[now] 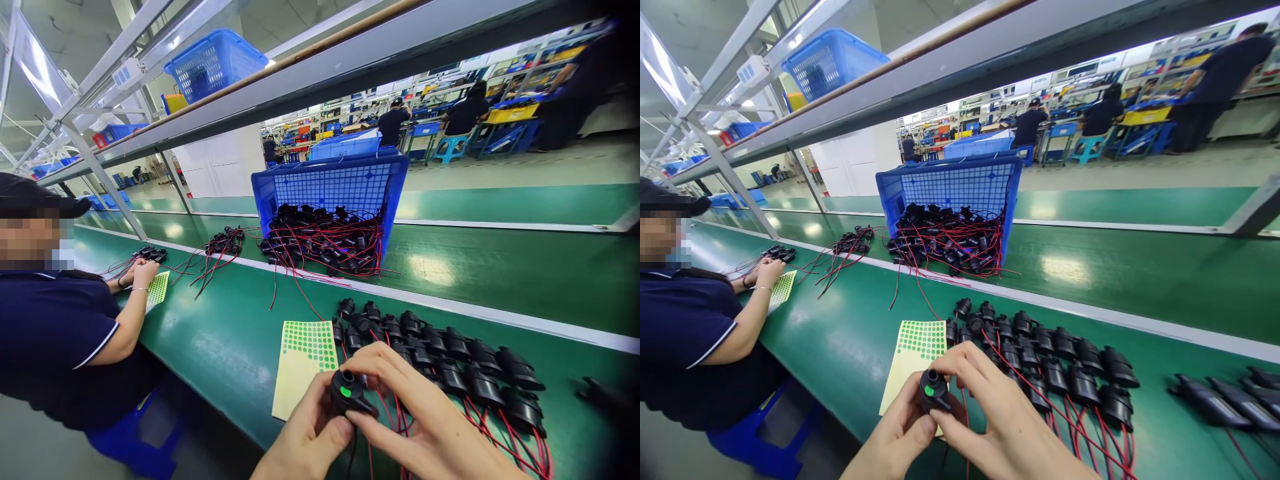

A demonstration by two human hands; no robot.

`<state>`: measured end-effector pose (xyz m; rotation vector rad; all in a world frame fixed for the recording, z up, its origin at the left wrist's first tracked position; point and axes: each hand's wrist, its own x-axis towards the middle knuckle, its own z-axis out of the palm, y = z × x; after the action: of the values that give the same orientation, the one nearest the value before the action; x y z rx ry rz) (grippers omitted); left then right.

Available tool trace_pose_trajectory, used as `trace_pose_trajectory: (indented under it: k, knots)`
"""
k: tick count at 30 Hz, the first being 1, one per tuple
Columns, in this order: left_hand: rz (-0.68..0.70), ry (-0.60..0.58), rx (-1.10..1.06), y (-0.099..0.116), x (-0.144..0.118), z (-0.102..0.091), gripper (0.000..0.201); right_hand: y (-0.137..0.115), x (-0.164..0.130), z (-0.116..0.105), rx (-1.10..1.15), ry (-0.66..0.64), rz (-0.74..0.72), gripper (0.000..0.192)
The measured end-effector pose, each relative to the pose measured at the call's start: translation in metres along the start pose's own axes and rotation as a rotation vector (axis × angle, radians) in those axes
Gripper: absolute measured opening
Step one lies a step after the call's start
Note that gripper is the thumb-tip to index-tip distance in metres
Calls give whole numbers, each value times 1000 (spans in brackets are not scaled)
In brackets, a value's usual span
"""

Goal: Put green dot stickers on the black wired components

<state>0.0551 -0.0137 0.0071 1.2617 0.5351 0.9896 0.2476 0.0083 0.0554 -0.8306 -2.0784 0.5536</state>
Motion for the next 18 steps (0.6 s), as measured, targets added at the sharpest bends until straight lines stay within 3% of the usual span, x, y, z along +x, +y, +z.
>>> trace_pose_trajectory:
  k: [3, 6, 10, 15, 18]
  knots:
    - [15, 6, -54, -11, 0, 1, 51, -1, 0, -6, 61, -103, 58, 29]
    - [37, 15, -50, -17, -1, 3, 49, -5, 1, -14, 103, -183, 86, 36]
    - [79, 125, 27, -18, -4, 6, 45, -8, 1, -22, 111, -189, 78, 47]
    - [90, 252, 129, -20, -5, 10, 50, -13, 0, -19, 161, -247, 110, 47]
    - [5, 204, 154, -22, -8, 18, 54, -13, 0, -22, 169, -251, 156, 37]
